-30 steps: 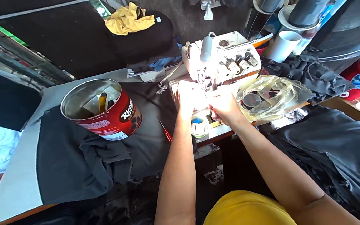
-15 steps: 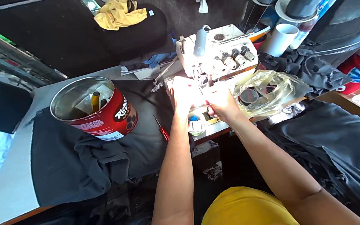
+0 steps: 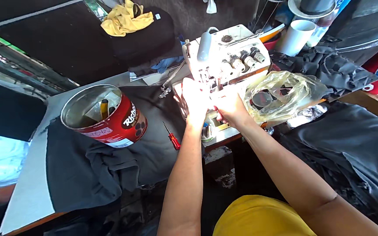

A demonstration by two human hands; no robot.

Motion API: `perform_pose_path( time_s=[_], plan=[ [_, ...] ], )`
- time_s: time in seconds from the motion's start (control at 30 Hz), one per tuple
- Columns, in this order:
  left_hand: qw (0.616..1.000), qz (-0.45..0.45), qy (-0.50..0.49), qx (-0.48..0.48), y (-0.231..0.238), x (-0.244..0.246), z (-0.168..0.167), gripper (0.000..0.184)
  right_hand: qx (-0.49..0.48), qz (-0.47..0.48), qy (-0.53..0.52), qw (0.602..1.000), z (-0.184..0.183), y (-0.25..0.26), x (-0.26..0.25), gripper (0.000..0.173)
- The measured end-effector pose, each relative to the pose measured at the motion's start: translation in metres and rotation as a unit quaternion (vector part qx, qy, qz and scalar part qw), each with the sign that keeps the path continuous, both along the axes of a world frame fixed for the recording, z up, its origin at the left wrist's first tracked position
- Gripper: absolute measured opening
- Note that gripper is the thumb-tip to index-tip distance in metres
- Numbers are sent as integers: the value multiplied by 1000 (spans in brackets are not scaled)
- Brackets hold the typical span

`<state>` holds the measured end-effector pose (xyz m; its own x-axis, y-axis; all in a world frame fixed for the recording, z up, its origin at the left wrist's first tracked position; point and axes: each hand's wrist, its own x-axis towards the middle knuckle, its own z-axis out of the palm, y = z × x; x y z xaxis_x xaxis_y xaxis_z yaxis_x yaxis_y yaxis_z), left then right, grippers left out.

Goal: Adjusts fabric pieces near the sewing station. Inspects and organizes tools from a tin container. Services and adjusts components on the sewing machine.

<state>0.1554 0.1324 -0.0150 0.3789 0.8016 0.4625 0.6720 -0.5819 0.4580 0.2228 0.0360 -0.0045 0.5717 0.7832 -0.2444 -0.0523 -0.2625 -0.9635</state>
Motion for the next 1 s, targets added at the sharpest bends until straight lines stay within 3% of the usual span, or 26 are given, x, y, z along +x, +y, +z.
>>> perform_pose_path(
  time_s=[0.1, 0.23, 0.53, 0.73, 1.0],
  plan=[
    [998, -38, -23, -38, 4, -7, 0, 23, -10, 5, -6, 1000, 2, -1, 0, 13],
    [987, -22, 57, -150, 9, -11, 11, 26, -4, 6, -1, 1000, 0, 1, 1, 7],
    [980, 2, 62, -187, 10, -10, 15, 32, 7, -1, -6, 1000, -2, 1, -1, 7],
    [984, 0, 21, -177, 4, -8, 19, 21, -16, -7, 11, 1000, 2, 2, -1, 7],
    [990, 7, 14, -140, 5, -6, 14, 21, -15, -7, 16, 1000, 3, 2, 0, 9]
  ],
)
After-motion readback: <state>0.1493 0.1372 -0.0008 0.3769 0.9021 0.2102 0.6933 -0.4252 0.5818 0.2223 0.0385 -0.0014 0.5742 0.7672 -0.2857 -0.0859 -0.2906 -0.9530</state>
